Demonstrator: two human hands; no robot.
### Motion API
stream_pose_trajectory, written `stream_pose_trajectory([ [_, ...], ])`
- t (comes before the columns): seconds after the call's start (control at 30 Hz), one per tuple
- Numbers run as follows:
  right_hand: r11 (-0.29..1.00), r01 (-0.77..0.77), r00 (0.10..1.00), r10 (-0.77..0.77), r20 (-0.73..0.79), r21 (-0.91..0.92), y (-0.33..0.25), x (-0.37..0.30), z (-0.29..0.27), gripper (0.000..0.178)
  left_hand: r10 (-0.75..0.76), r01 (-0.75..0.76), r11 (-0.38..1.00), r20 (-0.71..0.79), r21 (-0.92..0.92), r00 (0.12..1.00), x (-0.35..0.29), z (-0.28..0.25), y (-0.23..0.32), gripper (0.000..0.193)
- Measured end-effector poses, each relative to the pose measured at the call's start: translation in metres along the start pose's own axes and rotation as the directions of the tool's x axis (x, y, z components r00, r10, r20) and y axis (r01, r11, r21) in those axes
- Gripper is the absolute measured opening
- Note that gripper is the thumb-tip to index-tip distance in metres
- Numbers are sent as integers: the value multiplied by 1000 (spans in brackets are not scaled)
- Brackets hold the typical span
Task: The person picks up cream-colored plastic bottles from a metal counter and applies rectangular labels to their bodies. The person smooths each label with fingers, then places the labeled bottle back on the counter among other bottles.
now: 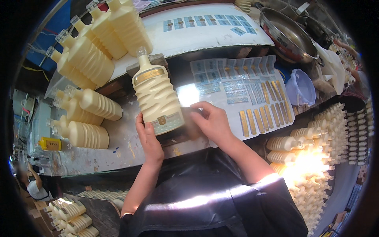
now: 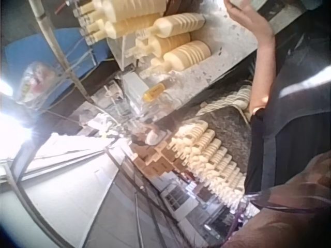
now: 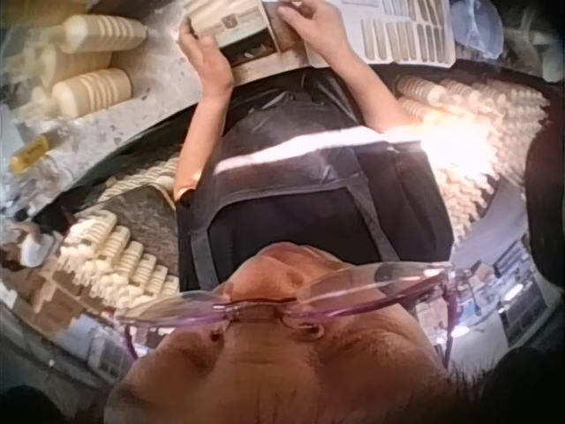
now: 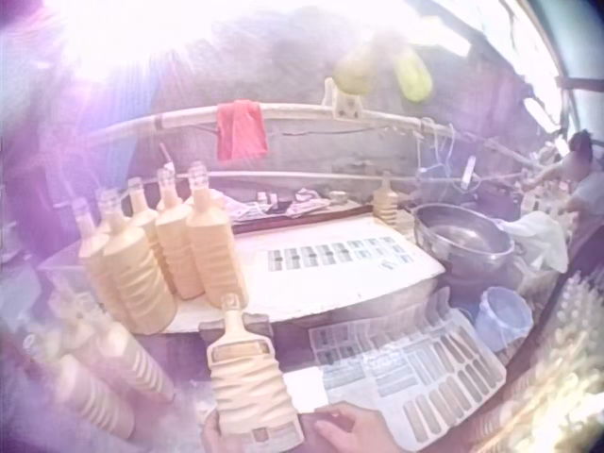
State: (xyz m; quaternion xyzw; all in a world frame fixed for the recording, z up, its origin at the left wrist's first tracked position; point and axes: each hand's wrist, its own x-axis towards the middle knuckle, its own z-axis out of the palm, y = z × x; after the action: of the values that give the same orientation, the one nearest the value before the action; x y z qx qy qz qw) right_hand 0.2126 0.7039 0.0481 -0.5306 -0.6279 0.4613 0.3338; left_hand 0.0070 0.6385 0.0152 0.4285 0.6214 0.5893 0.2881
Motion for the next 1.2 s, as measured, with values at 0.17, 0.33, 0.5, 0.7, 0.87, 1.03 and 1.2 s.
stream_pose_trajectory([
  [0.17,971,199,979,-193,-60,132,-30,-11,2,26,-120,133,961,66,-242,991,2,-7,6,51],
  [0.33,932,343,921,-359,-154,-119,-16,12,9,29,30,-4,981,135,-192,990,-5,-20,-6,66],
  [0.5,673,630,730,-683,-1,-387,-31,-22,10,29,110,-116,989,66,96,992,-5,-26,-17,82],
  [0.7,451,736,523,-852,1,-505,-53,-20,5,30,312,-307,908,28,286,950,-5,-19,18,72],
  [0.87,350,862,437,-879,187,-367,-79,-33,17,27,507,-460,807,-34,369,861,2,-8,14,74],
  [1.03,400,774,543,-818,188,-491,-89,-31,10,34,501,-455,814,-40,362,864,0,-3,25,69],
  [1.2,309,826,466,-845,263,-470,-95,-41,29,26,510,-443,799,-68,408,857,1,2,15,66],
])
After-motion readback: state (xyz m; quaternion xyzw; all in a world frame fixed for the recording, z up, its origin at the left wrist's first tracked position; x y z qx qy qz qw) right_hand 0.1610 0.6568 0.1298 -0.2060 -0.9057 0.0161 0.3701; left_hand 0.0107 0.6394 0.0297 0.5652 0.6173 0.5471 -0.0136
